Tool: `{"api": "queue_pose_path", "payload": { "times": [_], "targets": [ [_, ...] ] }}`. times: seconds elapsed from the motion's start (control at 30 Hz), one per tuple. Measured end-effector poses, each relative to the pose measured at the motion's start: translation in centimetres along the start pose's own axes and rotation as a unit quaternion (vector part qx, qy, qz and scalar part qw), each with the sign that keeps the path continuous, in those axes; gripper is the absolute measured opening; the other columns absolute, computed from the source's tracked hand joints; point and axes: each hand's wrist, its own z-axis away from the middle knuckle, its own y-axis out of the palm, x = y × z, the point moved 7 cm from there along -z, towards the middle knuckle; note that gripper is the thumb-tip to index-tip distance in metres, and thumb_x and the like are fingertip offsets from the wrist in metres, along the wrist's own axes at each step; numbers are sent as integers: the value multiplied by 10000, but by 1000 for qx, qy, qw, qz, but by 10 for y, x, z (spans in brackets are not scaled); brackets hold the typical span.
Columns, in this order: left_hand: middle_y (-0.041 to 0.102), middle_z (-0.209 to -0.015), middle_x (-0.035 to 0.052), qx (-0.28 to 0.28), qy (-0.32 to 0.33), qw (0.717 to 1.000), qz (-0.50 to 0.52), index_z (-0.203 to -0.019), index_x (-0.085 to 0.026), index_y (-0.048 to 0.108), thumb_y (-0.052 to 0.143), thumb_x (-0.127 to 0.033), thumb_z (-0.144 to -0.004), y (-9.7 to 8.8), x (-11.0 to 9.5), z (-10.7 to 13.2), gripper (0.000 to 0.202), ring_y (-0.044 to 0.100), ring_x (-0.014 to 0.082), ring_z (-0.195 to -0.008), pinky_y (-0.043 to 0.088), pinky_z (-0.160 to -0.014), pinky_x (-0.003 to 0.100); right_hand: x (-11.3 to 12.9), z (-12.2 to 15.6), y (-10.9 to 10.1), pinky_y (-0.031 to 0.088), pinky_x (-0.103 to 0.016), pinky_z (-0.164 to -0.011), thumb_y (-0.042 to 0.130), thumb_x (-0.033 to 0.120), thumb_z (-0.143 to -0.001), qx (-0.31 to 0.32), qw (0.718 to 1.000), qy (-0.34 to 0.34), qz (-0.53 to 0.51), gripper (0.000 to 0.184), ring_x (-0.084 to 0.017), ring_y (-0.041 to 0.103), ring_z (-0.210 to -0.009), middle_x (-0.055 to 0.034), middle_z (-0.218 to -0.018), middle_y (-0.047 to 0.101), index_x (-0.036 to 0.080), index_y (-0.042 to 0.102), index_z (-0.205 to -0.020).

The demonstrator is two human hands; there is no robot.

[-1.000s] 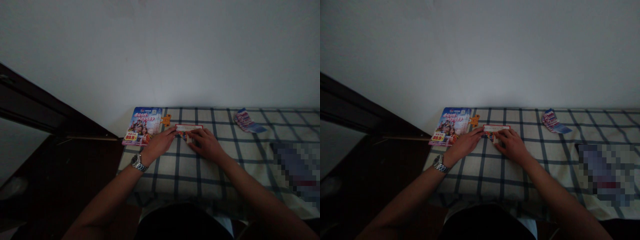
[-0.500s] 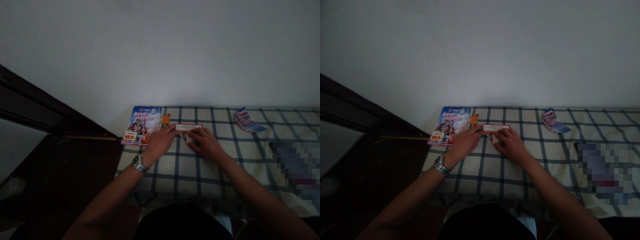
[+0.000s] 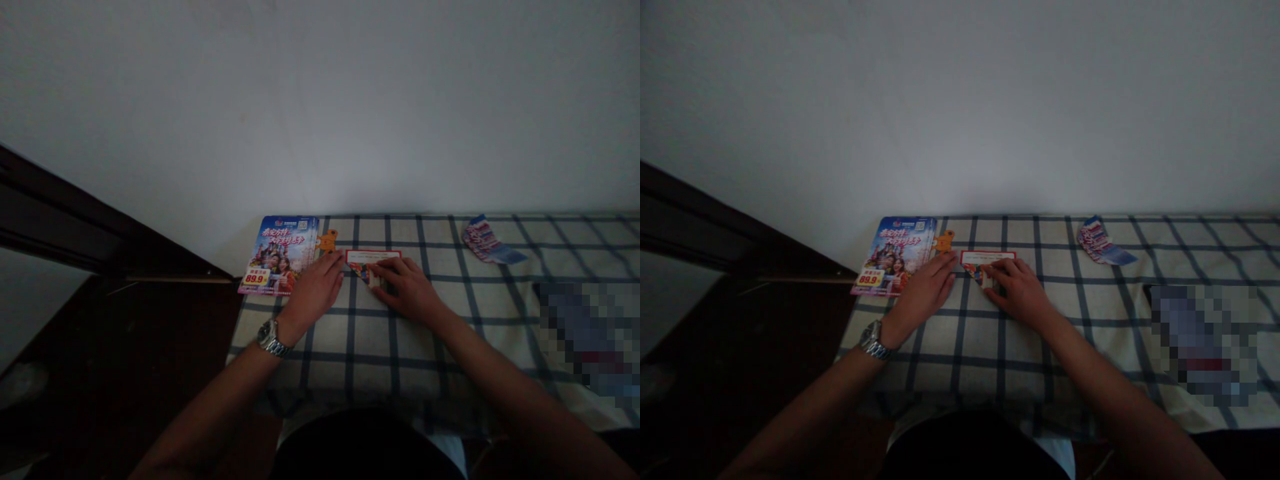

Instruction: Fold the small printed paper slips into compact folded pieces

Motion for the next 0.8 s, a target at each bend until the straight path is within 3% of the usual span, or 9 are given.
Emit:
{"api": "queue_pose_path", "payload": {
  "times": [0.1,0.2,0.33,0.5,0.67,0.8],
  "targets": [
    [569,-1505,92,60,82,995,22,-1491,-218,517,459,-249,-1079,5,-24,3,417,529,249,-1415,463,-1212,478,1,0,0,537,-531,-1039,662,399,-972,-1,1000,2,3,449,-328,585,-1176,-113,-1305,651,264,650,-1399],
    [552,-1506,89,85,103,991,18,-1450,-244,560,514,-281,-1059,9,-36,6,395,517,276,-1415,468,-1196,496,0,0,0,539,-530,-1028,653,412,-979,-7,1000,-2,0,430,-325,598,-1162,-117,-1291,661,257,661,-1380],
    [551,-1478,93,77,99,992,4,-1473,-287,545,552,-371,-1050,8,-40,6,432,528,293,-1377,444,-1192,545,-1,0,0,532,-526,-1037,639,399,-988,-3,1000,-5,-3,418,-323,600,-1183,-118,-1304,669,250,653,-1379],
    [572,-1437,97,81,99,992,-10,-1448,-286,575,550,-392,-1051,10,-43,5,411,518,305,-1370,453,-1171,544,0,-1,-4,516,-513,-1058,587,272,-998,-5,1000,-3,-16,414,-313,606,-1200,-106,-1318,680,237,591,-1411],
    [507,-1571,81,84,119,989,-2,-1510,-248,507,532,-363,-1063,17,-47,6,463,388,276,-1522,340,-1276,516,-8,0,-4,552,-496,-986,584,239,-979,-28,998,29,-37,272,-306,656,-1127,-95,-1193,734,246,625,-1248],
    [481,-1609,79,97,123,987,19,-1549,-238,460,503,-393,-1077,22,-47,7,499,422,254,-1515,376,-1263,475,-11,1,-3,556,-512,-993,614,249,-957,-34,998,35,-51,190,-309,664,-1156,-95,-1237,731,255,641,-1146]
  ]
}}
